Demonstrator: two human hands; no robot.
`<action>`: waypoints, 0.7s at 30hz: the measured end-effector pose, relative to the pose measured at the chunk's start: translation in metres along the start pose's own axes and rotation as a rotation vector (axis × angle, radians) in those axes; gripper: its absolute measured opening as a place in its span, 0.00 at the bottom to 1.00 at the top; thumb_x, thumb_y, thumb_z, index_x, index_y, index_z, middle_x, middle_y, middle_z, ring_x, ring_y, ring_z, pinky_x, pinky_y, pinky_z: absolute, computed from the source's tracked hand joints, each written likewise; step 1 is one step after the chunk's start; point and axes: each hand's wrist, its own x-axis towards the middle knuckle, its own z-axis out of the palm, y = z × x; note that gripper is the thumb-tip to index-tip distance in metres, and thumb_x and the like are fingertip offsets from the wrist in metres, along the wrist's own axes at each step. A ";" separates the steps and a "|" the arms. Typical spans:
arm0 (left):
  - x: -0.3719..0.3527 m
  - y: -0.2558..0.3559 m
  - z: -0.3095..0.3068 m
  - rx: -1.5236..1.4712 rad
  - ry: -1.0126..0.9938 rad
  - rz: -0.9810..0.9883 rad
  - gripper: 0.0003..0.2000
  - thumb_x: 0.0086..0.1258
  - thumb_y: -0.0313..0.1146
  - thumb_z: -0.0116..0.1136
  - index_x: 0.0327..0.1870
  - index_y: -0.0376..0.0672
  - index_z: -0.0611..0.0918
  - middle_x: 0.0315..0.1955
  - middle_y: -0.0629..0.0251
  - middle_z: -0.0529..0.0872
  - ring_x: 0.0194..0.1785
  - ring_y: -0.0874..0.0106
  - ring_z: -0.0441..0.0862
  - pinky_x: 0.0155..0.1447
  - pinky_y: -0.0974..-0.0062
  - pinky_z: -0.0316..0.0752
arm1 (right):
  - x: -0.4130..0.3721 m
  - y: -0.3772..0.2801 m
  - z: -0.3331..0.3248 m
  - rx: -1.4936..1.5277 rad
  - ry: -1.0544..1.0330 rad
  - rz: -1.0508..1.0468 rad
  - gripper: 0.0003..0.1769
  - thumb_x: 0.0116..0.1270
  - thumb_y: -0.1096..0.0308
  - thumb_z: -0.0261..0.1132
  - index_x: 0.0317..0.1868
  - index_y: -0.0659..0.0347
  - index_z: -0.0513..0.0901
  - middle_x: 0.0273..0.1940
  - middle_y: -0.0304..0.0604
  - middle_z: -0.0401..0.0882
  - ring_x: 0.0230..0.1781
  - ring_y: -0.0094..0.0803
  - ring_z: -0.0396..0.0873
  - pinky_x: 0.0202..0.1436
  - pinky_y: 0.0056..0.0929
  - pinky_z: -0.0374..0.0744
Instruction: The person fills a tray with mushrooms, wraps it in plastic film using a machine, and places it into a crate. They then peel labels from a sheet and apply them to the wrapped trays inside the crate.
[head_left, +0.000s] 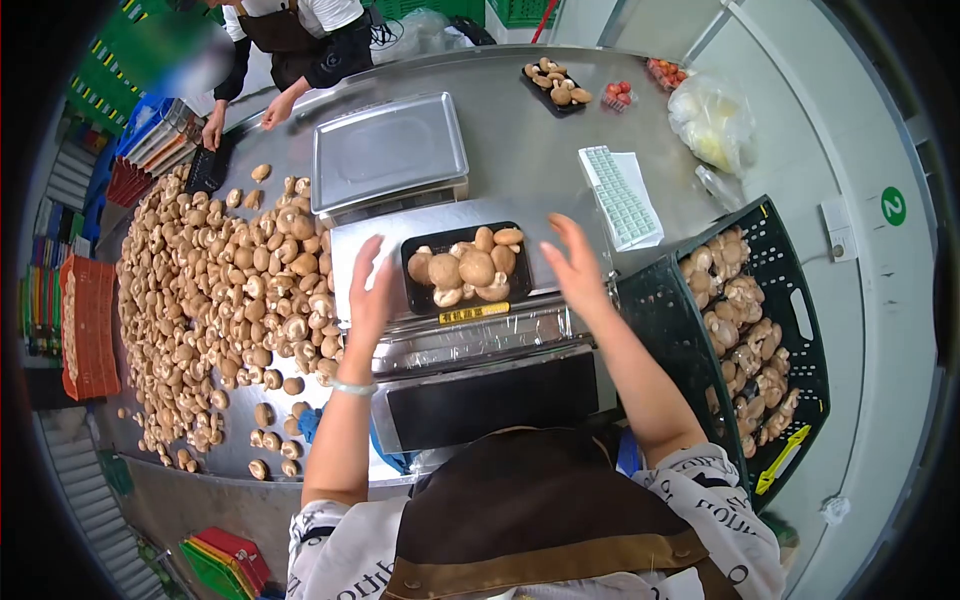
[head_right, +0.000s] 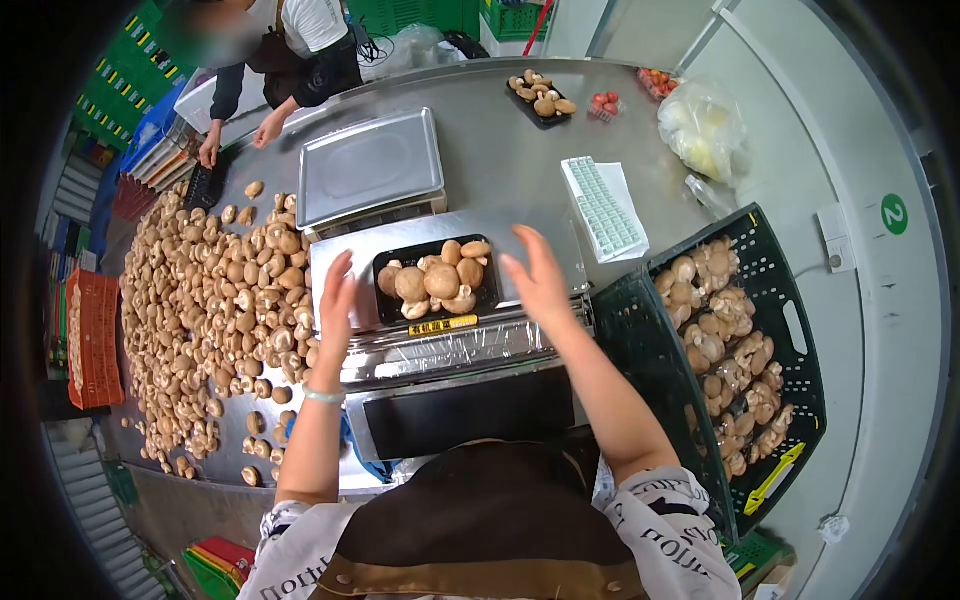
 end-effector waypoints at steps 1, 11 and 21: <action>-0.008 -0.004 -0.022 0.032 0.035 -0.073 0.16 0.74 0.34 0.54 0.57 0.35 0.79 0.54 0.61 0.81 0.58 0.69 0.75 0.64 0.71 0.67 | -0.009 -0.009 -0.021 -0.017 -0.024 0.039 0.21 0.69 0.66 0.62 0.59 0.67 0.73 0.60 0.53 0.75 0.65 0.45 0.71 0.68 0.36 0.67; -0.105 -0.007 -0.035 1.006 0.098 0.031 0.12 0.56 0.38 0.71 0.24 0.36 0.86 0.26 0.57 0.82 0.36 0.55 0.76 0.45 0.58 0.70 | -0.098 -0.005 -0.034 -0.783 -0.032 0.160 0.15 0.59 0.55 0.71 0.31 0.59 0.84 0.35 0.43 0.79 0.43 0.43 0.74 0.50 0.42 0.69; -0.056 0.065 -0.083 -0.356 -0.481 -0.488 0.11 0.74 0.37 0.55 0.33 0.41 0.74 0.29 0.61 0.84 0.29 0.71 0.79 0.36 0.72 0.76 | -0.063 -0.032 -0.089 0.737 -0.396 0.484 0.16 0.75 0.61 0.56 0.31 0.62 0.72 0.25 0.41 0.71 0.24 0.32 0.70 0.30 0.31 0.71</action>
